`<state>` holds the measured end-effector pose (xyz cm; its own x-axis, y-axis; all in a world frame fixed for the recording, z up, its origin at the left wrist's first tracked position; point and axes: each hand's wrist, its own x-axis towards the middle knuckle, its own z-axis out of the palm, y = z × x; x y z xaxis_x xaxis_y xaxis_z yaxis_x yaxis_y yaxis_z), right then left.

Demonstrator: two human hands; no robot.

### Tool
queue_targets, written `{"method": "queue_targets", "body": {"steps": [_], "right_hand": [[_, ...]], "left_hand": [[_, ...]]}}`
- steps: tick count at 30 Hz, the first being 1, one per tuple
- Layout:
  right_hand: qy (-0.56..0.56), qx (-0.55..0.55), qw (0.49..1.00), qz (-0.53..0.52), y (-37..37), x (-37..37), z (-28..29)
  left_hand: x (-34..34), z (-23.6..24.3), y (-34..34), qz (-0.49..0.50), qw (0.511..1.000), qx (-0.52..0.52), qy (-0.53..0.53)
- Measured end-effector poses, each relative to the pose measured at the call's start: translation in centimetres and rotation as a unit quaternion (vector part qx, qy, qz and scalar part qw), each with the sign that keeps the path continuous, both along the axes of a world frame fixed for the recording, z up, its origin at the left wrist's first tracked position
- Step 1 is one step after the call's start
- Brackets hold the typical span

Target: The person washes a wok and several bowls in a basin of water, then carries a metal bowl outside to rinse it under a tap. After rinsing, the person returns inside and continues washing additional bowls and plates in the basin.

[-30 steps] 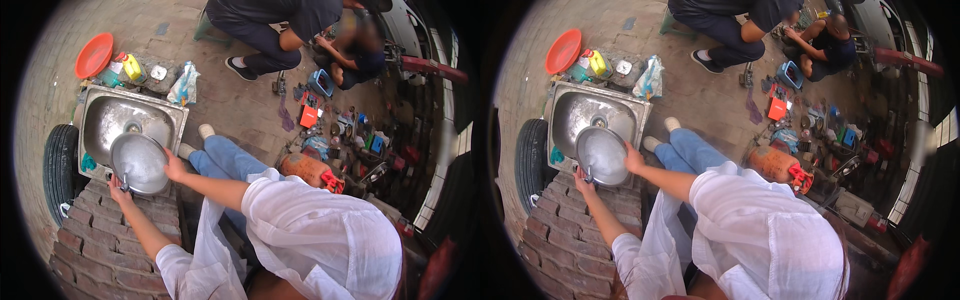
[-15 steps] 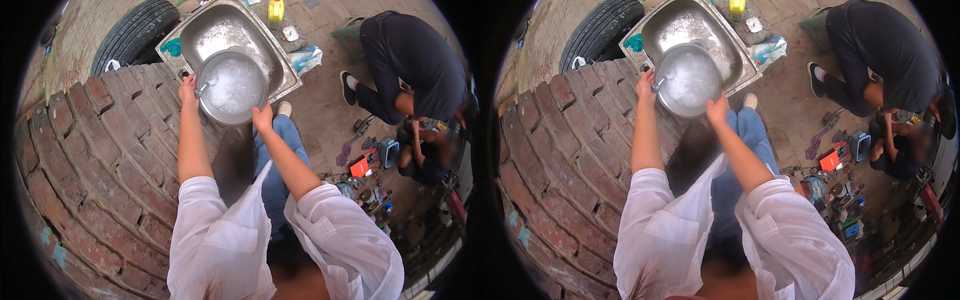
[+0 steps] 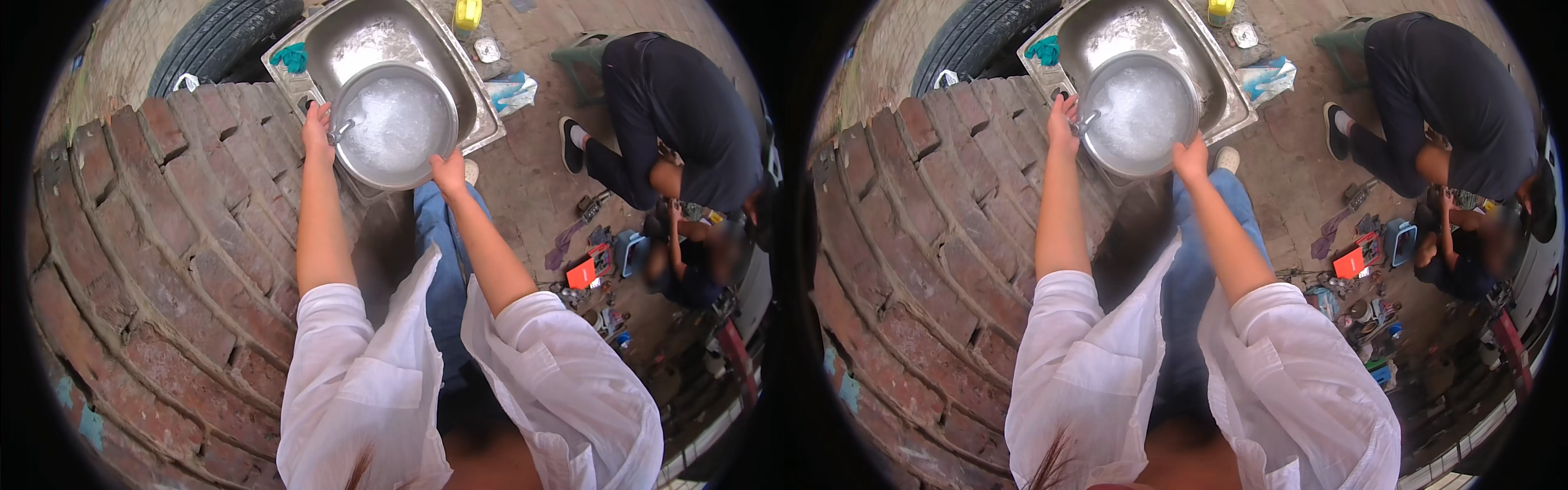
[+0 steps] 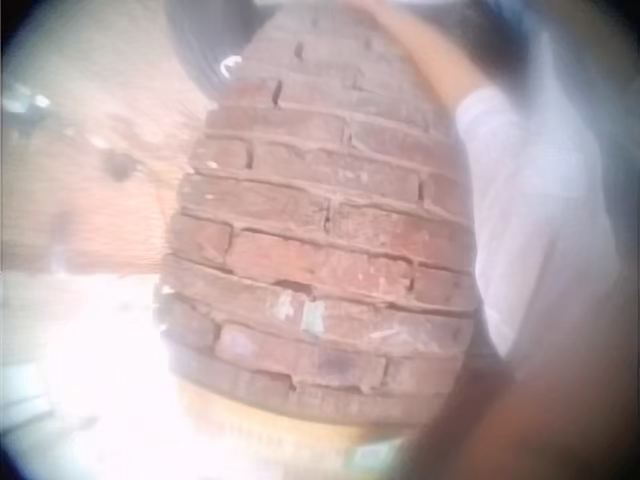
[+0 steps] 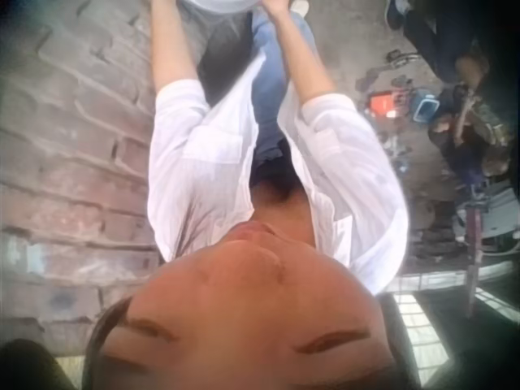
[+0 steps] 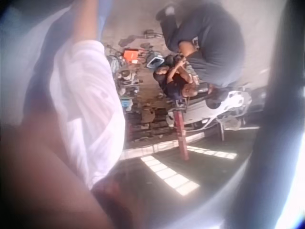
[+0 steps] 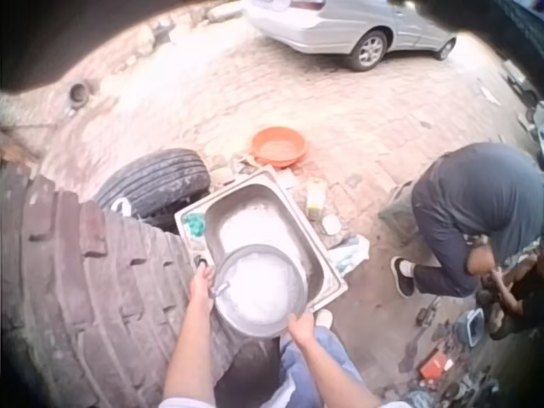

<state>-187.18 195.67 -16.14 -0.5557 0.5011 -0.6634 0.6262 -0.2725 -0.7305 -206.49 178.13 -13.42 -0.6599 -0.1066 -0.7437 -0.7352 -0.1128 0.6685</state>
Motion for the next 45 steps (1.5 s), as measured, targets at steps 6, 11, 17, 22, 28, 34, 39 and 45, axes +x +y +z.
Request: {"method": "queue_targets", "body": {"steps": [6,11,17,22,28,34,39,45], "right_hand": [[0.023,0.000,0.999,0.022,1.2,-1.3,0.9],[0.008,-0.012,1.000,0.016,1.7,-1.3,0.6],[0.012,-0.030,0.999,0.011,1.9,-1.4,0.6],[0.025,-0.004,0.999,0.021,2.0,-1.6,1.1],[0.030,0.006,0.999,0.023,2.2,-1.7,1.2],[0.031,0.006,0.999,0.021,2.2,-1.7,0.8],[0.029,-0.008,0.999,0.023,2.4,-1.7,0.3],[0.021,-0.043,0.999,0.017,2.7,-1.5,-0.8]], "left_hand": [[-0.2,-1.1,-1.2,-0.014,1.000,0.024,-0.002],[-0.4,-1.3,-1.2,-0.001,0.999,0.040,-0.004],[-0.5,-1.1,-1.0,-0.008,0.999,0.038,-0.013],[-0.5,-0.9,-1.1,-0.006,0.999,0.051,-0.016],[-0.6,-0.5,-0.8,-0.011,0.998,0.059,-0.029],[-1.0,-0.5,-1.2,-0.025,0.996,0.067,-0.048],[-1.4,0.3,-1.4,-0.040,0.993,0.083,-0.076],[-1.7,0.9,-1.6,-0.053,0.988,0.111,-0.096]]}}
